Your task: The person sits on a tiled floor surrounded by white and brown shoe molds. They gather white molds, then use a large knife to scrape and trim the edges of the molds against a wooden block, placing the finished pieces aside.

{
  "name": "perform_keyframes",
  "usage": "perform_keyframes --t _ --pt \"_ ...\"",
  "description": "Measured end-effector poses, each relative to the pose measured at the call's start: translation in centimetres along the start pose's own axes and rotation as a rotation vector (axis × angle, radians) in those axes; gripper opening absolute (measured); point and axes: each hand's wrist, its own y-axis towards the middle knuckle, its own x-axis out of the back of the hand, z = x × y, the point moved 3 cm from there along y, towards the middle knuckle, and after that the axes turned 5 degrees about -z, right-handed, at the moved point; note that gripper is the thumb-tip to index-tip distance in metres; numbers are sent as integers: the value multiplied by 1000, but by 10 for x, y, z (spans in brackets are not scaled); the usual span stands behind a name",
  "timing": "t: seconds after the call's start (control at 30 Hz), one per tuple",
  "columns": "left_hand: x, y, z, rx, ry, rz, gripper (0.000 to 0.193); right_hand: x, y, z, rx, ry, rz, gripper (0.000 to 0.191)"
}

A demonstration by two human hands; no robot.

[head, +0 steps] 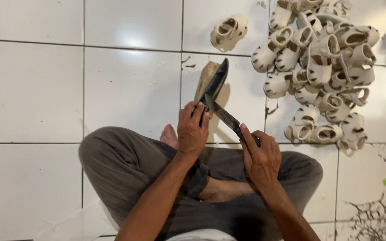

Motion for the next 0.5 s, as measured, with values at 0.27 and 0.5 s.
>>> perform_keyframes --t 0.27,0.5 --pt "4 1 -6 16 -30 11 31 32 -4 8 1 -38 -80 58" --pt "1 2 -1 48 -35 25 33 -24 -9 -15 -954 889 334 45"
